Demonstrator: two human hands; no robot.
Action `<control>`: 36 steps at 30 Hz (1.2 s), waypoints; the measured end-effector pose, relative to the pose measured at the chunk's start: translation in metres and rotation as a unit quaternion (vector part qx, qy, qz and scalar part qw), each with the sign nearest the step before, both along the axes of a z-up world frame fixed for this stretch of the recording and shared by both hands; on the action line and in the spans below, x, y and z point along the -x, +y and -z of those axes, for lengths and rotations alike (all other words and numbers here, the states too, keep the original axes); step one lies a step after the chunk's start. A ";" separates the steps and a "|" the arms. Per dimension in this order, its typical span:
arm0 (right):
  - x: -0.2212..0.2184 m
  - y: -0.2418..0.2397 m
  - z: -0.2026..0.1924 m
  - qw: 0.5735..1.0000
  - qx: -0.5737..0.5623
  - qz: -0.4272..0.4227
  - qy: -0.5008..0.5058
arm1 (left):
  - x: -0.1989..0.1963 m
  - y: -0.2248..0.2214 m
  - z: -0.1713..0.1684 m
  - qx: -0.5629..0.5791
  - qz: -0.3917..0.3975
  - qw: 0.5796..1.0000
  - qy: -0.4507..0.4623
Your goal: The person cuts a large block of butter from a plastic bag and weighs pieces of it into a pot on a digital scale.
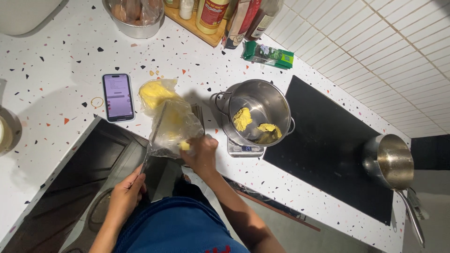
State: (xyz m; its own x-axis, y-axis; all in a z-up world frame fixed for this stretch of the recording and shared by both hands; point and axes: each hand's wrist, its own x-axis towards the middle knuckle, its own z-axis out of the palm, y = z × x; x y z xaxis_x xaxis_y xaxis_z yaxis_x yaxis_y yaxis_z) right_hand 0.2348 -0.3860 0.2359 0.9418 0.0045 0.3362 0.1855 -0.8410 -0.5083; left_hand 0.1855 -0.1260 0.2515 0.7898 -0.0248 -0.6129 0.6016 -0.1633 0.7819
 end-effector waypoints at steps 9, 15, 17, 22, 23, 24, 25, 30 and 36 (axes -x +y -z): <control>0.012 -0.148 -0.095 0.974 0.040 0.218 0.053 | -0.002 0.001 -0.002 0.009 0.009 1.000 0.015; 0.037 -0.182 -0.116 0.950 -0.119 0.276 -0.083 | -0.001 0.005 0.004 0.009 0.008 1.000 0.015; 0.048 -0.182 -0.129 0.926 -0.161 0.319 -0.120 | -0.001 0.005 0.006 0.012 0.002 1.000 0.022; 0.073 -0.183 -0.141 0.879 -0.192 0.404 -0.165 | 0.002 0.001 -0.006 -0.014 0.002 1.000 0.014; 0.075 -0.183 -0.141 0.878 -0.193 0.406 -0.165 | 0.002 0.002 -0.002 -0.015 0.004 1.000 0.014; 0.077 -0.182 -0.140 0.876 -0.194 0.410 -0.166 | 0.003 0.004 0.003 0.007 0.005 1.000 0.000; 0.080 -0.182 -0.140 0.874 -0.195 0.413 -0.168 | 0.004 0.006 0.007 0.029 0.004 0.999 -0.013; 0.087 -0.184 -0.136 0.870 -0.203 0.417 -0.166 | 0.004 0.007 0.014 0.034 -0.010 0.999 0.002; 0.087 -0.184 -0.133 0.868 -0.214 0.415 -0.167 | 0.003 0.002 0.002 0.036 -0.012 0.999 0.016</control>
State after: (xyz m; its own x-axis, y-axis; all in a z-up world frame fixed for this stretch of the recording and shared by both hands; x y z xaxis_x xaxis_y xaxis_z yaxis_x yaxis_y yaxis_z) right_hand 0.1480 -0.5699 0.3688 0.4100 -0.8223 0.3946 -0.1973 -0.5024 -0.8418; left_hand 0.1828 -0.1242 0.2497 0.7712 -0.0510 -0.6345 0.6290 -0.0921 0.7719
